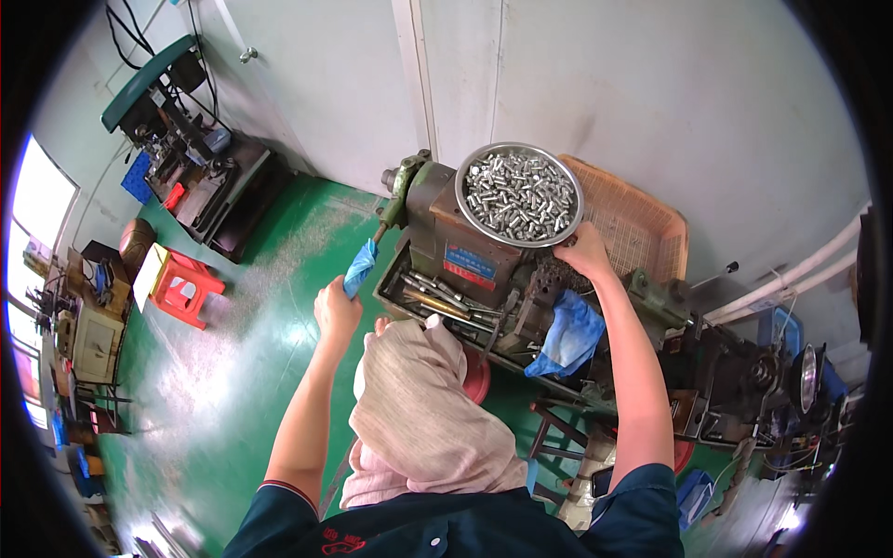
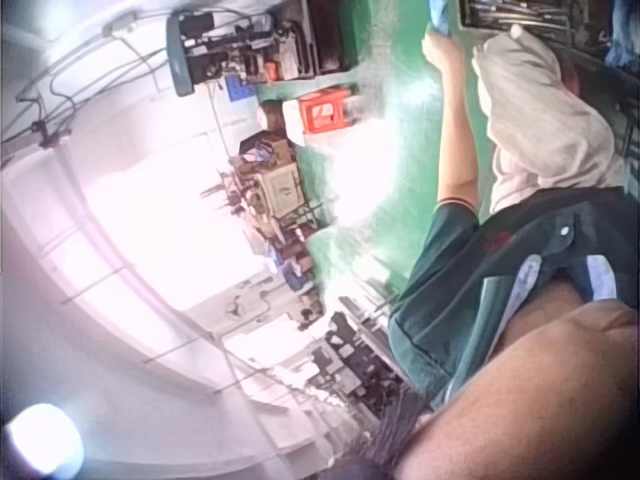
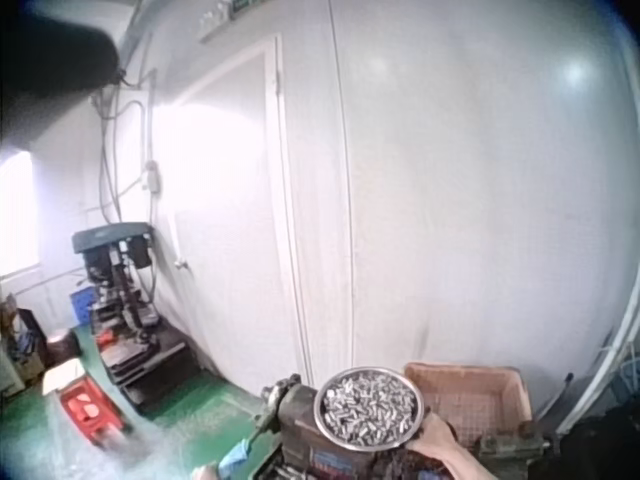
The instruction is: The person operates a lathe machine by inserting metal pins into the chuck and pulling the levers to shape them, occasionally wiping the machine components with a cloth.
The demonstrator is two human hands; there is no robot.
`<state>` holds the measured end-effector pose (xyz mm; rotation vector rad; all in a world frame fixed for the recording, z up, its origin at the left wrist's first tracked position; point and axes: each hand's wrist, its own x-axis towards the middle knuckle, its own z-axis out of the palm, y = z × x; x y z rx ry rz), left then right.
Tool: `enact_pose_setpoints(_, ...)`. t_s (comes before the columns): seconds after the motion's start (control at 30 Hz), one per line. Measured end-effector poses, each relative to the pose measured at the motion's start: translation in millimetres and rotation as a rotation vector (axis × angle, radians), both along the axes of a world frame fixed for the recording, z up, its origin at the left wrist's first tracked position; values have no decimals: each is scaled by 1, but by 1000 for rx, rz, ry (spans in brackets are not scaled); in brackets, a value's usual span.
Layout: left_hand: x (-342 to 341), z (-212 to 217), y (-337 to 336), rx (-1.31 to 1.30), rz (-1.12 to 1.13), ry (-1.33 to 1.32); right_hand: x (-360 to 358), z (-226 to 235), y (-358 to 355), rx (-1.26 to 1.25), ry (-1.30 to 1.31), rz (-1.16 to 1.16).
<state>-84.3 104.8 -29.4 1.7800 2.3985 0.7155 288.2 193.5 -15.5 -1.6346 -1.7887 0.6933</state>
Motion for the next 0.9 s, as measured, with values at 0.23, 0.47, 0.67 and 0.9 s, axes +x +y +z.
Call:
enact_pose_setpoints(0.23, -2, 0, 1, -12, 9, -19, 1, -2, 1, -2, 12, 31)
enact_pose_setpoints(0.47, -2, -1, 1, -30, 6, -38, 2, -11, 4, 12, 12, 11)
enact_pose_setpoints(0.67, -1, 2, 1, -28, 14, -25, -9, 3, -2, 76, 10, 1)
enact_pose_setpoints(0.9, -35, 2, 18, -43, 44, 85, -8, 1, 0, 68, 42, 1)
